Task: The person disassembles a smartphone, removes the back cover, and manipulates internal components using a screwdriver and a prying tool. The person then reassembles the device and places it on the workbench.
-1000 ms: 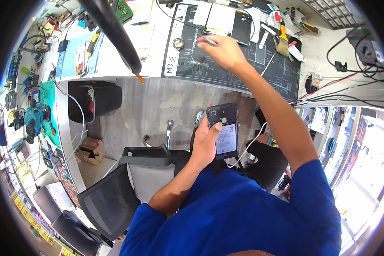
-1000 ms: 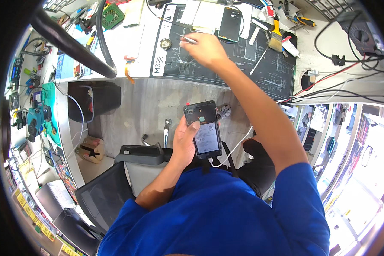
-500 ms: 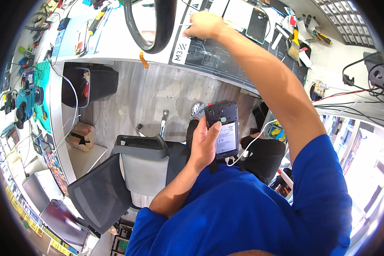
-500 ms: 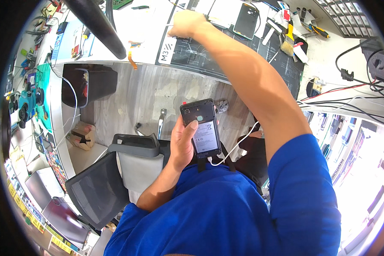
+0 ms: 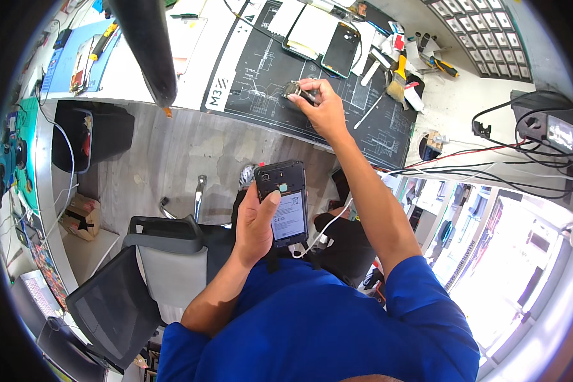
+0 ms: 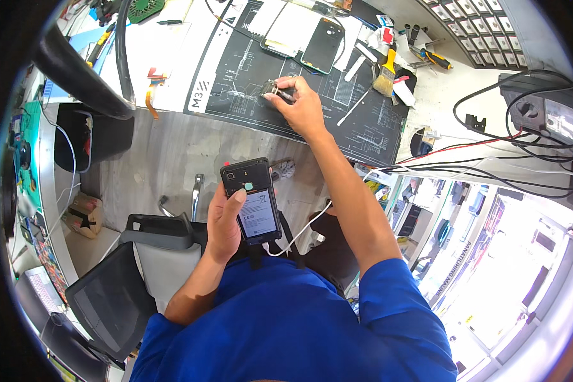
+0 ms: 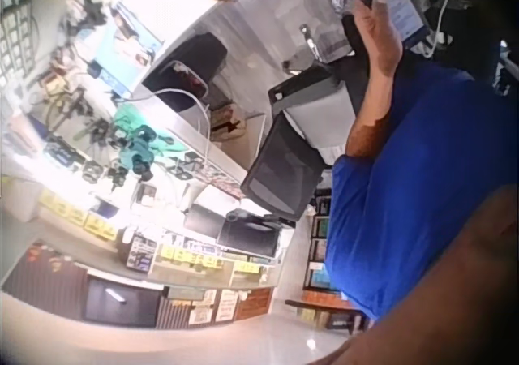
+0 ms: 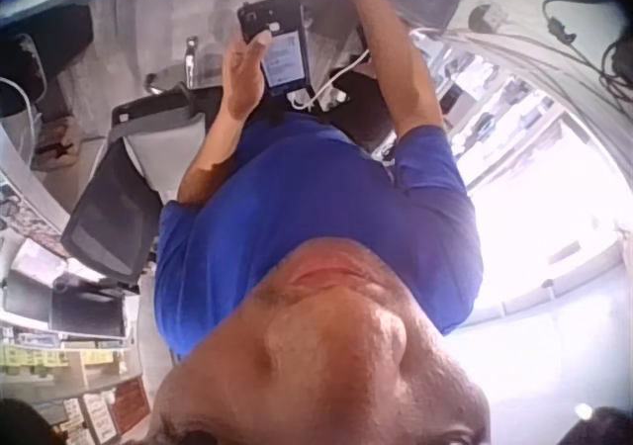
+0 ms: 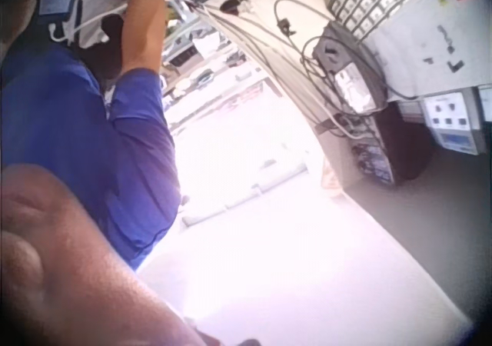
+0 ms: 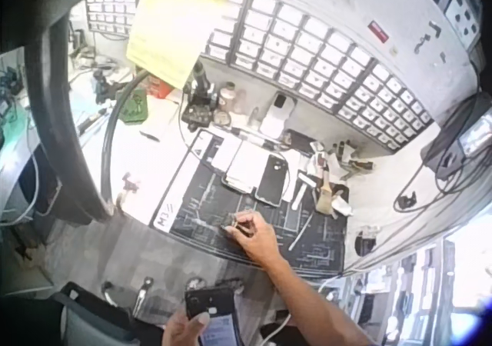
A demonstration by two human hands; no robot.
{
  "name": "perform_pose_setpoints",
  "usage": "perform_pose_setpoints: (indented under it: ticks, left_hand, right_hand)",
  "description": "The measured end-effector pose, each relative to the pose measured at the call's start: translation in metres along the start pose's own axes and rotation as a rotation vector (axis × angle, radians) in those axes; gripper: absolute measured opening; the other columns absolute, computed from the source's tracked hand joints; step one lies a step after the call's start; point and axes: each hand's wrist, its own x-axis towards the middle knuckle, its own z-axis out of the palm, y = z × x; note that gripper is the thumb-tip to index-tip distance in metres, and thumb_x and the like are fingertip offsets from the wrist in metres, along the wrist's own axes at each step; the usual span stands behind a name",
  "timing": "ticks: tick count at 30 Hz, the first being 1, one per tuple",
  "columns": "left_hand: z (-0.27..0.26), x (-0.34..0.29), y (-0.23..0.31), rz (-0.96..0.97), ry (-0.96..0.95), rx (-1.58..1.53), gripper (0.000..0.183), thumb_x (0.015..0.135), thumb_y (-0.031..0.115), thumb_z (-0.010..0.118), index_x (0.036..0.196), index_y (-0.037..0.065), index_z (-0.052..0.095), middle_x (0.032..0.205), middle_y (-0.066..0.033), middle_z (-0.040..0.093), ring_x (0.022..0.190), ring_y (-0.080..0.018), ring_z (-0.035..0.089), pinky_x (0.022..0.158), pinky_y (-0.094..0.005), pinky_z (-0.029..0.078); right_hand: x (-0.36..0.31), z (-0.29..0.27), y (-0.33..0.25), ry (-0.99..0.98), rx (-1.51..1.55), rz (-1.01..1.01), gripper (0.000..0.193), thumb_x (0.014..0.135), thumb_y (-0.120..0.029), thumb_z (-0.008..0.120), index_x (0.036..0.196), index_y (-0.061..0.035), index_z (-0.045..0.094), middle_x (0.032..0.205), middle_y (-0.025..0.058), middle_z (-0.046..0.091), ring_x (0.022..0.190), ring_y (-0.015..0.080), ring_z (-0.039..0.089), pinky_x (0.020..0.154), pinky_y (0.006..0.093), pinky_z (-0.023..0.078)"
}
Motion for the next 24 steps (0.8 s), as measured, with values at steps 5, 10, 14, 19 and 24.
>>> perform_pose_setpoints:
  ticks: [5,10,14,19,24]
  left_hand:
    - [0.006,0.000,-0.008,0.001,0.015,0.000,0.039,0.108,0.019,0.054,0.142,0.002,0.050,0.123,-0.0090,0.067,0.111,-0.0174,0.067,0.099,-0.0339,0.053]
    - [0.010,0.000,-0.009,0.004,-0.006,0.018,0.039,0.108,0.019,0.054,0.143,0.002,0.050,0.123,-0.0092,0.067,0.111,-0.0171,0.067,0.099,-0.0337,0.052]
    - [0.009,-0.001,-0.008,0.010,0.000,0.023,0.039,0.108,0.018,0.053,0.143,0.001,0.050,0.123,-0.0093,0.067,0.111,-0.0167,0.067,0.098,-0.0336,0.052]
    - [0.004,0.000,-0.012,0.005,0.013,0.013,0.038,0.108,0.017,0.053,0.142,0.001,0.051,0.122,-0.0083,0.067,0.109,-0.0152,0.066,0.098,-0.0325,0.051]
    - [0.003,0.000,-0.013,0.013,0.013,0.005,0.037,0.108,0.018,0.052,0.142,0.001,0.051,0.122,-0.0066,0.066,0.109,-0.0130,0.065,0.097,-0.0308,0.051]
  right_hand:
    - [-0.004,-0.010,-0.005,-0.047,-0.268,0.013,0.044,0.086,-0.031,0.085,0.117,-0.0086,0.063,0.118,0.0066,0.072,0.105,0.0198,0.071,0.088,0.0340,0.057]
    - [0.002,-0.019,-0.030,-0.156,-0.494,-0.132,0.048,0.088,-0.040,0.080,0.130,-0.0200,0.067,0.121,0.0049,0.070,0.109,0.0278,0.069,0.091,0.0384,0.056]
    - [0.002,-0.031,-0.025,-0.232,-0.499,-0.104,0.043,0.090,-0.036,0.079,0.128,-0.0208,0.068,0.126,0.0036,0.067,0.112,0.0285,0.068,0.093,0.0393,0.055]
    - [-0.006,-0.045,-0.018,-0.233,-0.488,-0.079,0.044,0.090,-0.024,0.078,0.133,-0.0191,0.065,0.129,0.0052,0.065,0.115,0.0263,0.066,0.094,0.0369,0.055]
    - [-0.009,-0.044,-0.035,-0.123,-0.424,0.043,0.031,0.092,-0.018,0.074,0.123,-0.0151,0.072,0.114,0.0070,0.070,0.102,0.0248,0.070,0.087,0.0337,0.056]
